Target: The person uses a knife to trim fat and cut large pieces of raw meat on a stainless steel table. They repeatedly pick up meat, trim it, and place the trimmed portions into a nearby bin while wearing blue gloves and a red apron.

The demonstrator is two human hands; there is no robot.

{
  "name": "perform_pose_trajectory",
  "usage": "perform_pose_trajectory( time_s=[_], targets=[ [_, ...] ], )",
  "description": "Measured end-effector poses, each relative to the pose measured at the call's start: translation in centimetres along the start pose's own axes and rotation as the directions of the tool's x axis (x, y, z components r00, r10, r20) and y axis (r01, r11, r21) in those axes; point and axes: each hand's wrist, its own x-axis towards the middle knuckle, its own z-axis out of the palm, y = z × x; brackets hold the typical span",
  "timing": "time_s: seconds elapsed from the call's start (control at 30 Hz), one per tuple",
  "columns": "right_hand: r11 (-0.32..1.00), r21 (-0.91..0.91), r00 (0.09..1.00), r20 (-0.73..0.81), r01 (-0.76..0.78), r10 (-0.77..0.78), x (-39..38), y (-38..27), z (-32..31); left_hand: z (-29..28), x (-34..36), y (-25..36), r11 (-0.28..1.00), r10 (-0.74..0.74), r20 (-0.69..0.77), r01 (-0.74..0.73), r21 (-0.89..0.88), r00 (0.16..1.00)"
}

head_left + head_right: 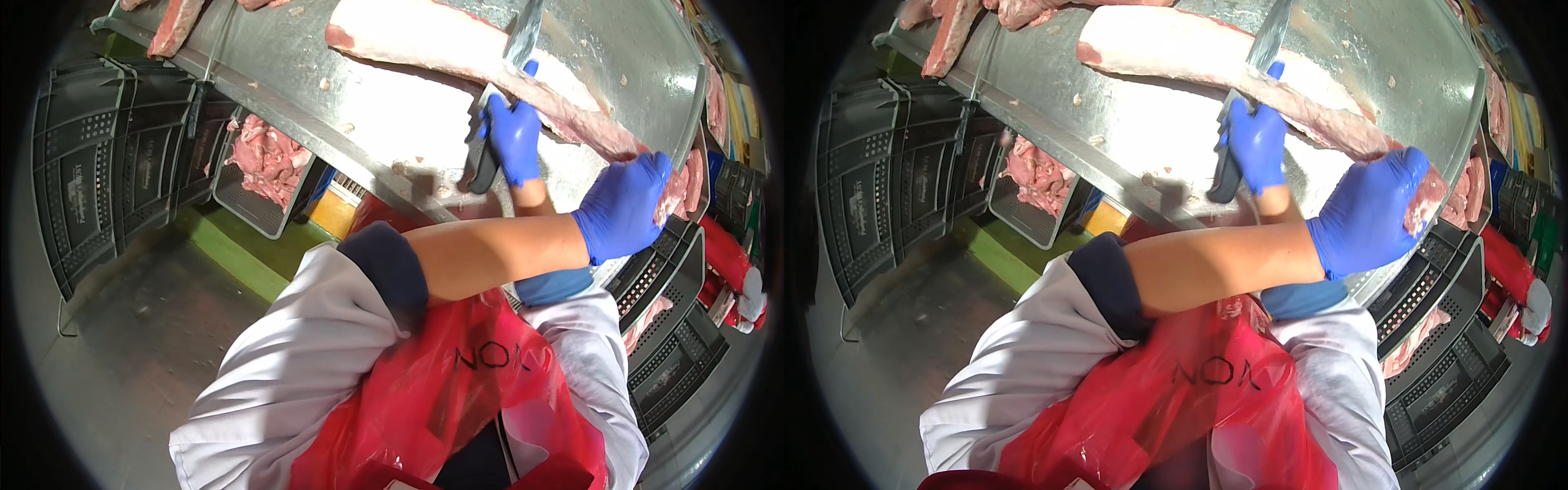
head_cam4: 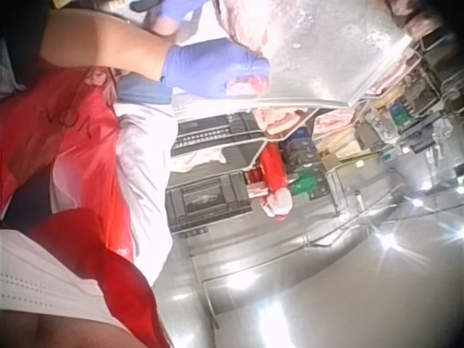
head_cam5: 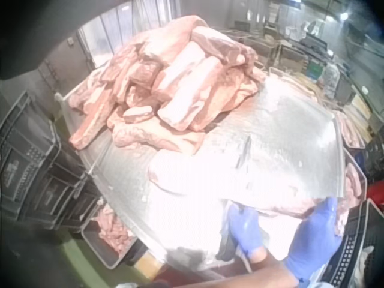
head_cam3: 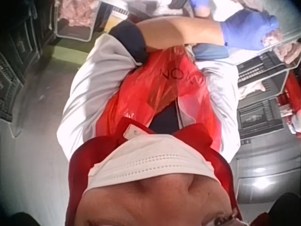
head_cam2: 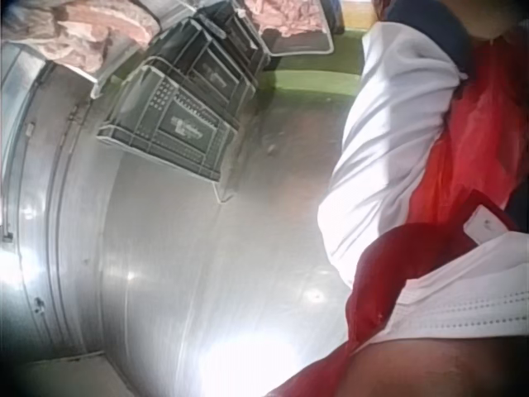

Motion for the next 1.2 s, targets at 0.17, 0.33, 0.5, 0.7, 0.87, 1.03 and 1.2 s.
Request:
perform_pose_trajectory(
  time_s=[0.17,0.33,0.5,0.7,0.87,1.03,1.2],
  targets=[
    [0.994,0.096,0.997,-0.04,-0.058,0.062,-7.8,1.3,4.5,-0.9,0.8,1.0,0.999,0.027,-0.077,-0.031,-0.043,0.997],
    [0.999,-0.004,0.998,0.03,-0.05,0.051,-0.3,-2.9,4.6,-1.0,1.3,2.2,0.997,0.071,-0.094,-0.074,-0.024,0.993],
    [0.999,0.038,0.999,-0.003,0.036,-0.036,-5.6,-0.8,7.9,-1.3,1.4,4.1,0.978,0.071,-0.118,-0.093,-0.186,0.99],
    [0.996,-0.005,0.991,0.092,-0.095,0.095,-3.8,-2.5,10.4,-1.2,2.3,5.0,0.982,0.098,-0.138,-0.118,-0.145,0.986],
    [0.987,0.147,0.995,0.084,-0.064,0.051,0.0,-1.8,12.8,-1.2,2.5,7.4,0.975,0.035,-0.014,-0.037,-0.22,0.999],
    [0.999,-0.001,0.995,0.092,0.036,-0.036,-3.9,-1.3,15.7,0.6,3.3,8.1,0.96,0.014,-0.152,-0.056,-0.275,0.988],
    [0.998,0.059,0.992,0.129,0.006,-0.013,-0.1,-2.0,16.7,-0.7,2.8,9.1,0.963,0.054,-0.042,-0.064,-0.263,0.998]
  ],
)
